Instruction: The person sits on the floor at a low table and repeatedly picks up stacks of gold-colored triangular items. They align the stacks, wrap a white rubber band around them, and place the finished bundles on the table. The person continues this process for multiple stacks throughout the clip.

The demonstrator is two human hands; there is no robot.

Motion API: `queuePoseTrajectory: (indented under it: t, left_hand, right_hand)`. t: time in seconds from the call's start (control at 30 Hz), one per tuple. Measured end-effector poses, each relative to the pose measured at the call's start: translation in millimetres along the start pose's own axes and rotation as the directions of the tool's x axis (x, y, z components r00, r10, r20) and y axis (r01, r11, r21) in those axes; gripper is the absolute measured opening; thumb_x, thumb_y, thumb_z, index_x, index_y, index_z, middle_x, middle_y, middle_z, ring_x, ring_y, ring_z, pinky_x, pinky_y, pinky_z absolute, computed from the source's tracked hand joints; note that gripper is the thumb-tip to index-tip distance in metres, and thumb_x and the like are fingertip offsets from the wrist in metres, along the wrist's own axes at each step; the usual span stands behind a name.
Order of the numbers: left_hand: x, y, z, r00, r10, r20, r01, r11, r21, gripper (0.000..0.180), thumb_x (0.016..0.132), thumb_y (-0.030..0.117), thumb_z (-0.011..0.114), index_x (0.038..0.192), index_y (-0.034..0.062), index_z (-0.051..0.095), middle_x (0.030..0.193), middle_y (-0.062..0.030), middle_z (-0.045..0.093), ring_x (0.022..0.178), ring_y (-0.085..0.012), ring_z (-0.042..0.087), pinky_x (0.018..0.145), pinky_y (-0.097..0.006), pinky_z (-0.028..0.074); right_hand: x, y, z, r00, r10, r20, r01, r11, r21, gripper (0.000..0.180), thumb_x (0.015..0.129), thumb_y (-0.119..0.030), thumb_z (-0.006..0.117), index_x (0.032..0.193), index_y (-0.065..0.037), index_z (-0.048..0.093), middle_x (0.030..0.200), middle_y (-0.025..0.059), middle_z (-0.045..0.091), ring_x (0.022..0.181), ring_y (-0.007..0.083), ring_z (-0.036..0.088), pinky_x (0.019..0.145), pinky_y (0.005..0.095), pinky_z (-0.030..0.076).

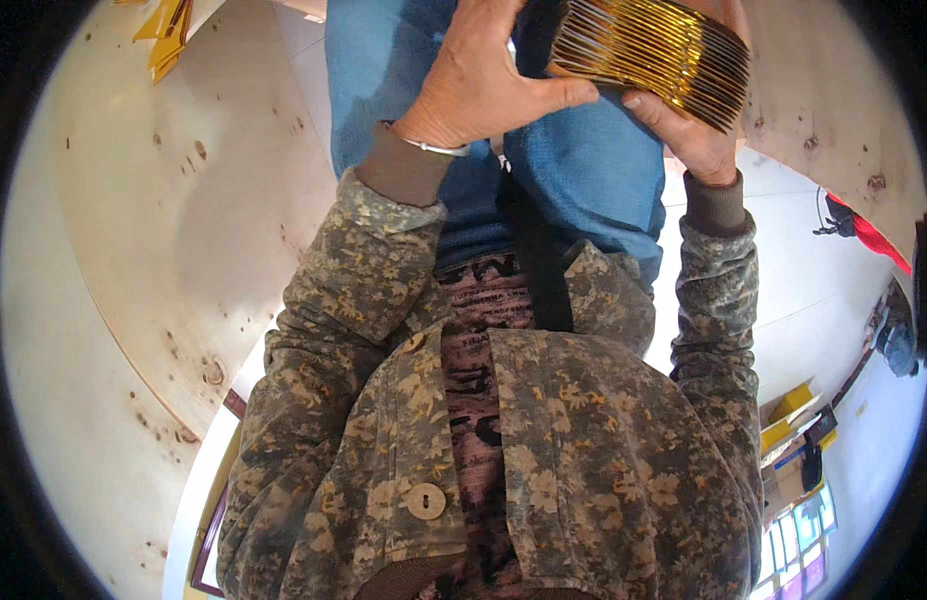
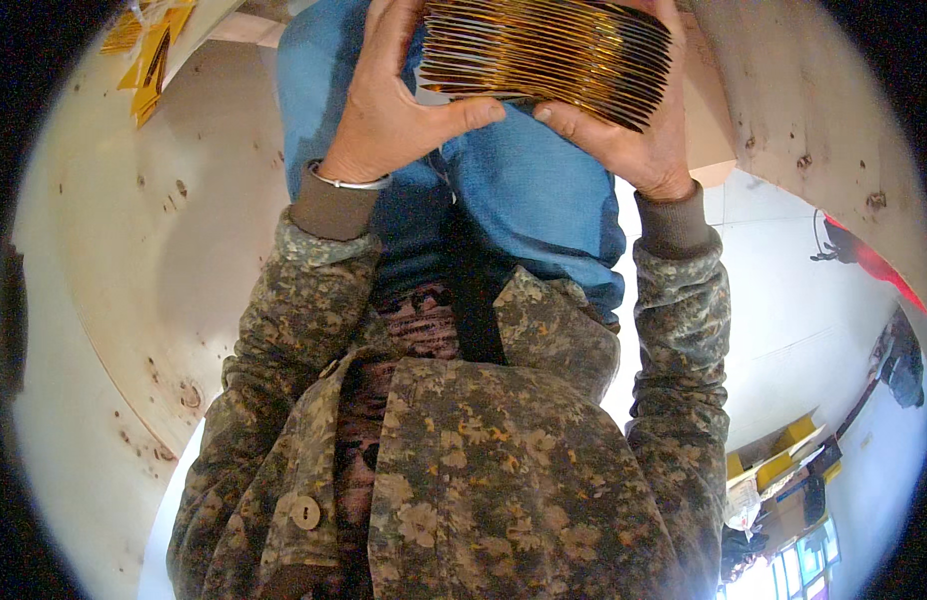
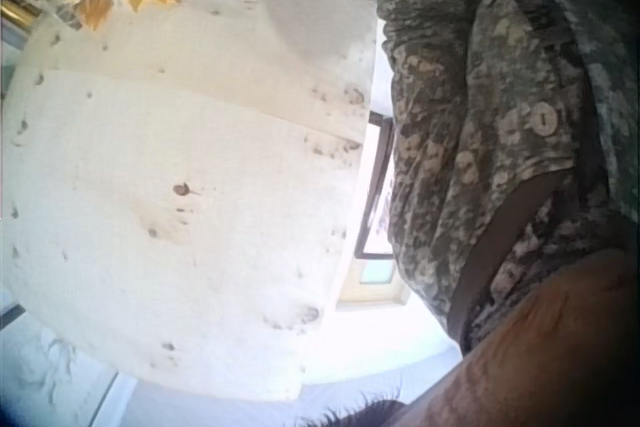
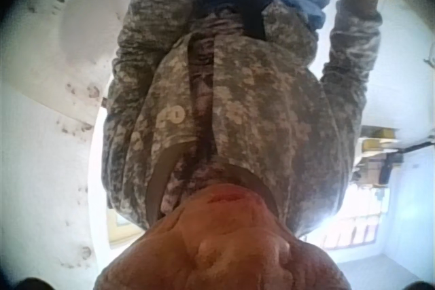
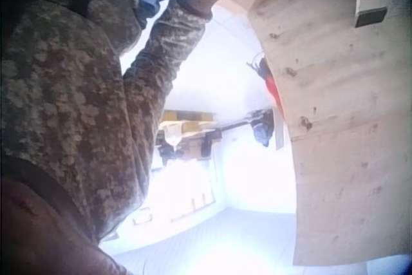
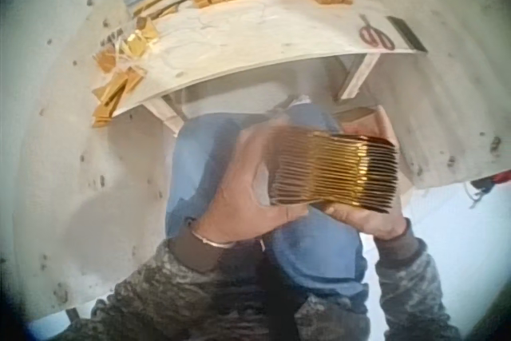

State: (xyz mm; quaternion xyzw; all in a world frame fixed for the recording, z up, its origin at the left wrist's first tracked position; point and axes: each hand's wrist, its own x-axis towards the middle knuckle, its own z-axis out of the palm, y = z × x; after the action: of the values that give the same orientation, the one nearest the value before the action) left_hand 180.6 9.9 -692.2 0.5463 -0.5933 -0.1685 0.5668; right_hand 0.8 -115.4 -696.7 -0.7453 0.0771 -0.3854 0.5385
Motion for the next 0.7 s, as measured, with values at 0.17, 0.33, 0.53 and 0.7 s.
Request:
queuePoseTrajectory:
  t: [0.17,0.33,0.53,0.7]
  left_hand:
    - [11.7,3.5,-6.2,0.988,-0.126,0.088,0.14,0.972,-0.187,0.08,0.068,0.019,0.087,0.131,0.0018,0.041,0.13,-0.0125,0.049,0.125,-0.0233,0.046,0.106,-0.038,0.035]
    - [16.7,30.1,-5.6,0.989,-0.134,0.053,0.142,0.971,-0.194,0.102,0.067,0.031,0.09,0.143,-0.0003,0.031,0.129,-0.0125,0.054,0.12,-0.0221,0.053,0.103,-0.036,0.044]
    - [18.1,76.9,0.1,0.983,-0.173,-0.061,0.161,0.972,-0.169,0.082,0.069,0.024,0.089,0.131,-0.0058,0.044,0.12,-0.0134,0.059,0.112,-0.0206,0.058,0.101,-0.034,0.044]
    - [19.1,94.8,0.2,0.992,-0.096,-0.079,0.091,0.994,-0.069,0.076,0.069,0.017,0.089,0.128,-0.0059,0.046,0.117,-0.0127,0.061,0.108,-0.019,0.06,0.096,-0.033,0.047]
  right_hand:
    - [7.8,-15.1,0.0,0.988,0.142,-0.063,-0.135,0.985,0.109,0.123,0.065,-0.025,0.092,0.151,0.002,0.009,0.118,0.0111,0.056,0.107,0.0226,0.059,0.092,0.0346,0.051]
    - [19.8,-31.9,-15.0,0.98,0.195,-0.03,-0.184,0.96,0.209,0.121,0.062,-0.027,0.093,0.15,0.003,0.015,0.121,0.0125,0.056,0.11,0.024,0.058,0.095,0.0368,0.049]
    - [26.0,-52.8,-21.8,0.961,0.274,0.021,-0.262,0.89,0.374,0.12,0.058,-0.03,0.093,0.148,0.003,0.022,0.124,0.0142,0.055,0.113,0.0256,0.058,0.098,0.0395,0.047]
    - [24.5,-59.5,-20.3,0.956,0.292,0.023,-0.273,0.861,0.43,0.117,0.056,-0.032,0.094,0.146,0.003,0.028,0.127,0.0157,0.055,0.116,0.0272,0.057,0.1,0.0415,0.046]
